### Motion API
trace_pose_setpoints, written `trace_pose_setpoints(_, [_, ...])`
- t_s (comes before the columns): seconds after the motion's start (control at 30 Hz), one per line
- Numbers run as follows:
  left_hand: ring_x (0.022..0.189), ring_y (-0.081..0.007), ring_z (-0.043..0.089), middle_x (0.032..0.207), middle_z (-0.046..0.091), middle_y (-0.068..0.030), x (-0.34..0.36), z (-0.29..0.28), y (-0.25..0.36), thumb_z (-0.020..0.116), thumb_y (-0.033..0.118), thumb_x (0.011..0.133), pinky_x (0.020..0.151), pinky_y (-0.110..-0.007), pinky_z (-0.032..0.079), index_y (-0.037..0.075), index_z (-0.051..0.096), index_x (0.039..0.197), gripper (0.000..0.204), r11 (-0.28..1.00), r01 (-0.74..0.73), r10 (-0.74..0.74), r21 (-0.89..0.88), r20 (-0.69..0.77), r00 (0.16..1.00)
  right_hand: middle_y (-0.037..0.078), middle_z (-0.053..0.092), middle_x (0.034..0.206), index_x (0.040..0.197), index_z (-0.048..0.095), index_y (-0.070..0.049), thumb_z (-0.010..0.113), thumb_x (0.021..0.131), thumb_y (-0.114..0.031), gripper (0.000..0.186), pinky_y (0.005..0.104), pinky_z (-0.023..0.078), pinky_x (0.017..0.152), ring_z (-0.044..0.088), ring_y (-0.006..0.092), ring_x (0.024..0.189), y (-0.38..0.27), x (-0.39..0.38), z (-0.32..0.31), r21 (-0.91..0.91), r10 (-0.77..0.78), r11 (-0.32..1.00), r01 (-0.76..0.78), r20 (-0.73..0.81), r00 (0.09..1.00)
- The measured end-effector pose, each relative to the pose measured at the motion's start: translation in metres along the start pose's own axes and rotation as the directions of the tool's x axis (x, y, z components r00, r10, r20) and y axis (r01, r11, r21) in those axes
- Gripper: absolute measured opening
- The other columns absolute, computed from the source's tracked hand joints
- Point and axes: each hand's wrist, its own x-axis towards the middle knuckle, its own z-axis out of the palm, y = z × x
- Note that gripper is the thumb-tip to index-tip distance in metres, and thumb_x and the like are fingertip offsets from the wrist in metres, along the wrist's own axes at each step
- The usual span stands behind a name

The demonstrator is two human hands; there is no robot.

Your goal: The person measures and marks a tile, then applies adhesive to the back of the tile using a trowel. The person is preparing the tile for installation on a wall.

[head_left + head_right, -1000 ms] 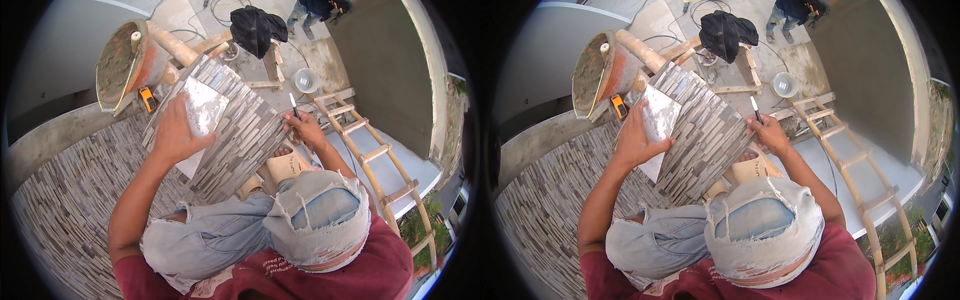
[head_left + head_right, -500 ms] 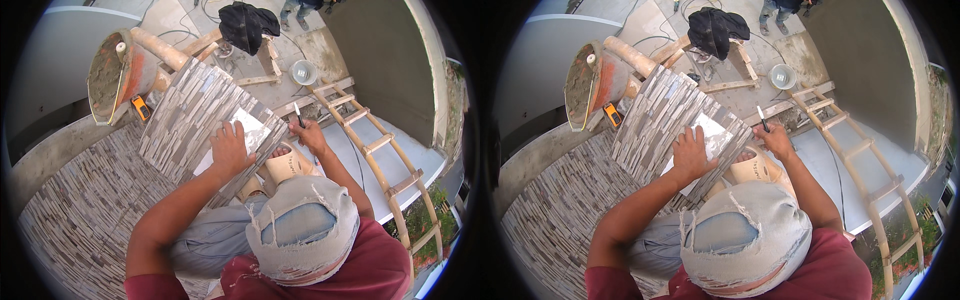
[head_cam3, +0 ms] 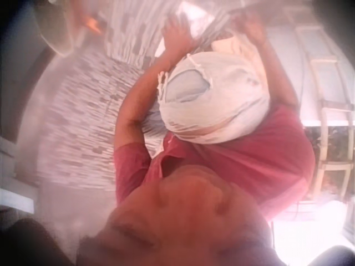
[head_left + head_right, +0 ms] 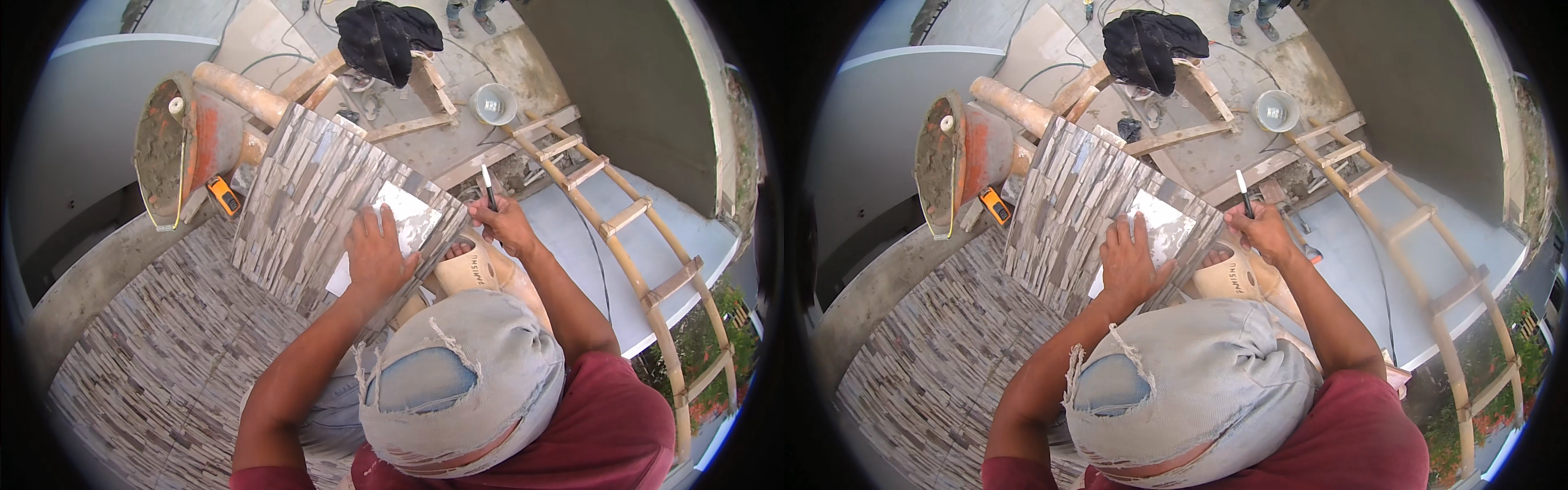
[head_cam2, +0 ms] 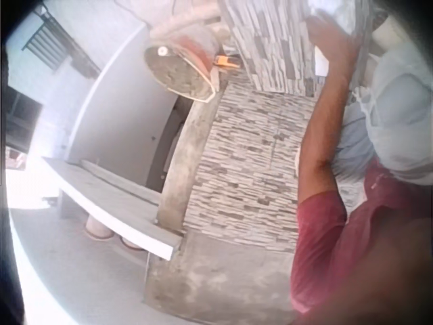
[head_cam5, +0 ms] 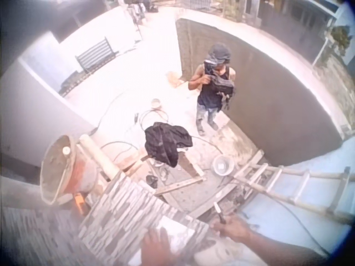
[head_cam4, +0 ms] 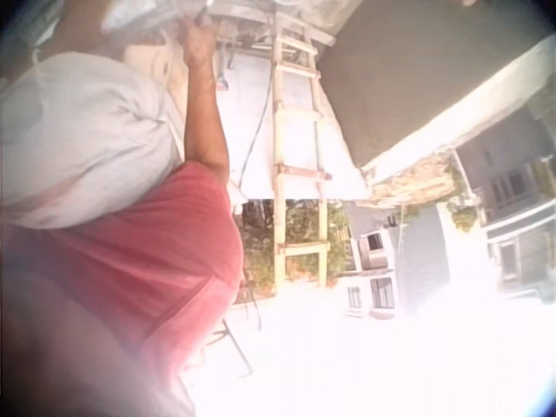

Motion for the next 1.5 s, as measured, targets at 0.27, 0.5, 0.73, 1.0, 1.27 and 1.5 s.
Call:
trace_pose_setpoints(0.27, [0.126,-0.0435,0.039,0.143,0.036,-0.0297,0.001,0.004,0.002,0.079,0.044,0.074,0.099,-0.053,0.038,-0.007,0.033,0.147,0.101,1.000,0.000,-0.001,-0.031,-0.042,0.999,0.003,0.062,0.073,0.089,0.065,-0.002,0.074,0.089,-0.014,0.015,0.0241,0.042,0.045,0.053,0.0084,0.054,0.001,0.000,0.001,-0.004,0.004,1.000,-0.004,-0.011,1.000])
trace_pose_setpoints(0.5, [0.127,-0.0449,0.037,0.140,0.036,-0.0313,0.004,0.008,0.007,0.077,0.045,0.074,0.100,-0.054,0.036,-0.008,0.035,0.146,0.099,1.000,0.013,-0.014,-0.007,-0.063,0.998,0.003,0.061,0.073,0.091,0.065,-0.002,0.074,0.089,-0.014,0.015,0.0234,0.042,0.046,0.053,0.0085,0.055,0.006,0.001,0.002,0.058,-0.005,0.998,0.005,-0.003,1.000])
trace_pose_setpoints(0.73, [0.128,-0.0452,0.036,0.141,0.035,-0.0315,0.006,0.010,0.010,0.078,0.047,0.074,0.102,-0.055,0.033,-0.008,0.035,0.146,0.100,0.999,0.050,-0.050,-0.018,-0.040,0.998,0.001,0.061,0.076,0.091,0.065,-0.004,0.074,0.090,-0.015,0.014,0.0224,0.042,0.045,0.052,0.0071,0.055,0.009,0.004,0.002,0.049,0.002,0.999,-0.002,0.002,1.000])
trace_pose_setpoints(1.0, [0.130,-0.0448,0.035,0.143,0.034,-0.0300,0.009,0.014,0.014,0.081,0.045,0.074,0.105,-0.056,0.031,-0.008,0.035,0.147,0.100,0.995,0.094,-0.095,-0.036,-0.023,0.995,0.000,0.060,0.076,0.091,0.065,-0.004,0.074,0.091,-0.016,0.015,0.0224,0.042,0.045,0.053,0.0069,0.057,0.017,0.012,0.002,0.051,-0.005,0.999,0.005,0.001,1.000])
trace_pose_setpoints(1.27, [0.132,-0.0460,0.034,0.145,0.033,-0.0310,0.008,0.014,0.015,0.080,0.045,0.075,0.106,-0.057,0.030,-0.007,0.036,0.147,0.099,0.995,0.094,-0.094,-0.040,-0.014,0.995,0.000,0.060,0.075,0.091,0.065,-0.004,0.074,0.091,-0.017,0.016,0.0223,0.043,0.048,0.053,0.0074,0.058,0.021,0.012,0.001,0.071,-0.013,0.997,0.012,0.007,1.000])
trace_pose_setpoints(1.5, [0.132,-0.0459,0.034,0.146,0.034,-0.0285,0.008,0.017,0.014,0.081,0.047,0.074,0.105,-0.057,0.032,-0.005,0.037,0.147,0.100,0.996,0.081,-0.082,-0.028,-0.050,0.995,-0.001,0.059,0.073,0.091,0.065,-0.004,0.074,0.091,-0.017,0.016,0.0223,0.041,0.047,0.052,0.0072,0.055,0.019,0.010,0.003,0.078,-0.019,0.997,0.019,-0.011,1.000])
